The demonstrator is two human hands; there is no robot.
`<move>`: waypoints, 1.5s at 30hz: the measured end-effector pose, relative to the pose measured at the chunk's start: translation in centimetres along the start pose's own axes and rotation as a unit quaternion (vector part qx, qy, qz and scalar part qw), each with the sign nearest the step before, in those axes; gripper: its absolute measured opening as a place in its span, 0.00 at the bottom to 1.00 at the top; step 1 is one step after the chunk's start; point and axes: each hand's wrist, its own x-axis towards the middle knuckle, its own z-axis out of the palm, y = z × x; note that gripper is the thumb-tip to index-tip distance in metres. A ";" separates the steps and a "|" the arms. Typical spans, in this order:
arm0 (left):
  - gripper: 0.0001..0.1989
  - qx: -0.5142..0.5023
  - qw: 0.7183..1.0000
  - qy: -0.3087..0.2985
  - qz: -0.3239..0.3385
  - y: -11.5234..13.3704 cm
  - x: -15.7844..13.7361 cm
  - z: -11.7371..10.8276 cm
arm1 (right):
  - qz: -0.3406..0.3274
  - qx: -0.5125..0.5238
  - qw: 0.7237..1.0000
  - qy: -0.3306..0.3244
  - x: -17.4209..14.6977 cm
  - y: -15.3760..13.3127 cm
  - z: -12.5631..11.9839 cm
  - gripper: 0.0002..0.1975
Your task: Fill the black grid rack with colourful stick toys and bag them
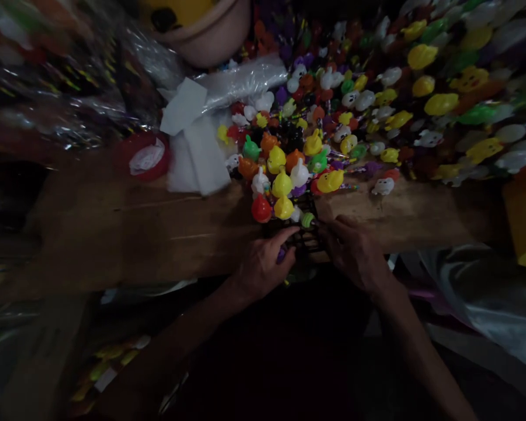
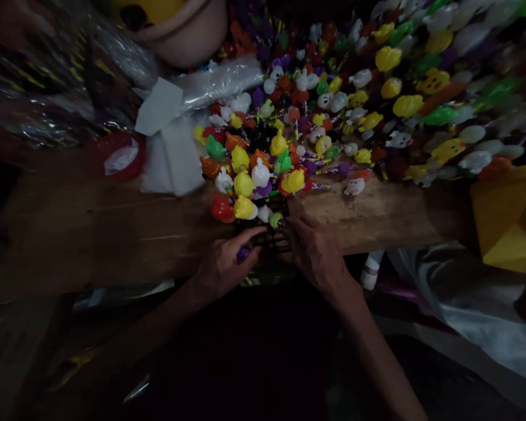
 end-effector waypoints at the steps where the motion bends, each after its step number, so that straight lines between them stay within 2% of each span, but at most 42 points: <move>1: 0.23 0.010 0.999 -0.012 -0.033 0.2 0.5 -0.1 | -0.004 0.011 1.000 0.010 0.8 -0.5 -0.2 0.13; 4: 0.21 -0.008 0.994 -0.034 -0.100 0.1 1.5 -0.4 | 0.011 0.061 0.997 0.049 3.2 -1.5 0.1 0.08; 7: 0.21 -0.052 0.993 -0.038 -0.096 -0.9 2.2 -0.3 | 0.027 0.158 0.985 0.061 5.0 -1.7 1.4 0.07; 9: 0.23 -0.056 0.994 -0.041 -0.082 -1.7 2.5 -0.1 | 0.004 0.189 0.978 0.086 5.8 -1.7 2.5 0.08; 15: 0.27 -0.088 0.994 -0.063 -0.009 -2.8 2.6 -0.4 | -0.052 0.078 0.985 0.144 5.6 -2.5 3.4 0.07; 20: 0.31 -0.022 0.993 -0.115 0.004 -2.1 2.0 -1.4 | -0.052 0.062 0.982 0.169 4.6 -2.3 3.3 0.08; 25: 0.31 -0.064 0.993 -0.080 0.054 -1.9 2.1 -1.0 | -0.034 0.011 0.985 0.171 5.3 -2.8 2.8 0.07; 29: 0.31 -0.126 0.988 -0.074 0.049 -2.5 2.8 0.0 | -0.010 -0.001 0.990 0.143 5.7 -3.1 2.8 0.07; 31: 0.31 -0.146 0.986 -0.078 0.031 -2.5 3.0 0.2 | -0.009 0.034 0.991 0.127 5.5 -2.7 3.2 0.09; 36: 0.38 -0.180 0.974 -0.134 -0.029 -1.5 2.6 -0.3 | -0.018 0.072 0.982 0.174 2.7 -0.5 4.0 0.11; 41: 0.41 -0.182 0.969 -0.151 -0.070 -0.9 2.3 -0.3 | 0.044 -0.015 0.974 0.220 -0.3 2.9 1.4 0.10; 45: 0.42 -0.168 0.973 -0.147 -0.057 0.0 2.3 0.0 | 0.067 -0.128 0.966 0.216 1.4 5.2 -1.0 0.12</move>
